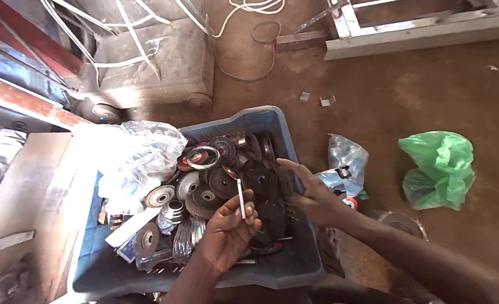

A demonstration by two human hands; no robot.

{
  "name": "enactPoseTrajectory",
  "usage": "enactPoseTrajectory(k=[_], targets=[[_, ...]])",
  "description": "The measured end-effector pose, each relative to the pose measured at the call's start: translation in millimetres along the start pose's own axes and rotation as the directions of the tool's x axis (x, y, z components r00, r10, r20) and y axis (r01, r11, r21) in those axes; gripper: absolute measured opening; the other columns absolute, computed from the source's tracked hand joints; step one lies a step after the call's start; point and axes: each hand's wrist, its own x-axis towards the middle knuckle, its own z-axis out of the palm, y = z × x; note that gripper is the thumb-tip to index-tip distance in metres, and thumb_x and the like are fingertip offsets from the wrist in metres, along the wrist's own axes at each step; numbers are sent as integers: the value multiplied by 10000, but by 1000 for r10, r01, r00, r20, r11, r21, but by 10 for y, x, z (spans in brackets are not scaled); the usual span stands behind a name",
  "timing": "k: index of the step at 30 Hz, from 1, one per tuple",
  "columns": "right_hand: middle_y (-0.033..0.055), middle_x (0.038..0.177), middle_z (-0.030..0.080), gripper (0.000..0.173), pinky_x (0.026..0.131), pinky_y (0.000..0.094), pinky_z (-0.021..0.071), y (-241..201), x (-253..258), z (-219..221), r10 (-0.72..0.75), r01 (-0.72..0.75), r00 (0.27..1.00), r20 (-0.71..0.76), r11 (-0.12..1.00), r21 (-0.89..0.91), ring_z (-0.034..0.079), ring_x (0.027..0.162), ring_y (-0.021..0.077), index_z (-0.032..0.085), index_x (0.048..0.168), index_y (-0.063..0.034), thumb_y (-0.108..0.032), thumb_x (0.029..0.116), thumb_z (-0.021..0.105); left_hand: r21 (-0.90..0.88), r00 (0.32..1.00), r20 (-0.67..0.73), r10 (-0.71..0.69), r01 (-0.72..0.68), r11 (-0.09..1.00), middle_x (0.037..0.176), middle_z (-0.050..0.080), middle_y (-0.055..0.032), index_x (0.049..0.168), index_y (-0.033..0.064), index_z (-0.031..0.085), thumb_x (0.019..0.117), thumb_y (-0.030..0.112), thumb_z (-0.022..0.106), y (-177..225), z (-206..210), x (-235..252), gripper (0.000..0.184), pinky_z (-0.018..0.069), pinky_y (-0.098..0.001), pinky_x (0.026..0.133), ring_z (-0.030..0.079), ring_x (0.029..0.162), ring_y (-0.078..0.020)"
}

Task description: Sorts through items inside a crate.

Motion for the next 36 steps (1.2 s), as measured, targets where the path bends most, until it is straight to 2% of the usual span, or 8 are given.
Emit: enactPoseTrajectory(k=[4, 10, 15, 19, 22, 25, 31, 36], targets=[[5, 1407, 566, 767, 984, 465, 532, 19, 9, 10, -10, 10, 1000, -4, 1000, -18, 575, 1244, 177, 428, 1554, -315, -105, 846, 636, -193, 995, 87, -55, 71, 979, 786, 648, -38, 1239, 6, 672, 953, 101, 573, -8, 60, 9, 317, 552, -312, 729, 639, 714, -162], [18, 1419, 551, 778, 989, 499, 524, 20, -13, -13, 23, -23, 1000, 13, 1000, 0, 561, 1266, 203, 415, 1559, -328, -102, 849, 638, -245, 993, 95, -69, 91, 965, 784, 644, -30, 1212, 11, 684, 963, 123, 557, -24, 64, 10, 301, 548, -298, 708, 635, 704, -156], [82, 1524, 451, 736, 989, 574, 509, -39, -87, 4, 25, -31, 997, -73, 996, -87, 515, 1329, 298, 422, 1560, -311, -148, 877, 642, 220, 999, -30, -15, 21, 975, 867, 672, -35, 1191, 47, 672, 989, 117, 590, -103, 112, -4, 229, 575, -318, 740, 665, 768, -145], [82, 1593, 417, 502, 1128, 624, 361, 46, -305, -10, -345, 253, 895, -284, 915, -314, 379, 1467, 324, 605, 1415, -201, -493, 1019, 505, 667, 993, -78, 92, -17, 744, 984, 706, -64, 1188, -23, 596, 1024, 107, 608, -393, 171, -50, 210, 618, -341, 771, 700, 823, -147], [-36, 1211, 693, 431, 878, 343, 552, -7, -478, -65, -428, 390, 878, -214, 899, -199, 640, 1054, 89, 657, 1319, -195, -488, 1066, 467, 784, 979, -47, 200, -88, 615, 972, 725, -59, 1148, -48, 623, 1003, 69, 646, -544, 257, -74, 187, 627, -303, 756, 713, 822, -120], [-32, 978, 719, 460, 676, 206, 574, -82, -537, -43, -383, 381, 923, -44, 923, -50, 648, 774, 11, 649, 1327, -112, -464, 1048, 550, 866, 944, 54, 326, -207, 455, 934, 740, -46, 1122, -63, 665, 974, 39, 678, -635, 370, -61, 180, 617, -244, 733, 704, 796, -65], [-74, 869, 733, 246, 652, 201, 599, -166, -431, -199, -240, 225, 969, 65, 957, 184, 688, 742, 22, 745, 1069, -165, -379, 1003, 643, 927, 935, 267, 232, -315, 202, 1119, 740, -137, 1286, -131, 611, 995, 9, 605, -650, 397, -30, 323, 630, -298, 882, 732, 973, -124], [17, 871, 736, 129, 688, 256, 592, -162, -392, -403, -20, 53, 997, -75, 888, 457, 687, 750, 97, 757, 1028, -152, -229, 973, 669, 912, 988, 102, 112, -48, -408, 1127, 755, -98, 1232, 60, 727, 1004, 316, 637, -55, 428, 51, 354, 587, -459, 951, 721, 1057, -218]])
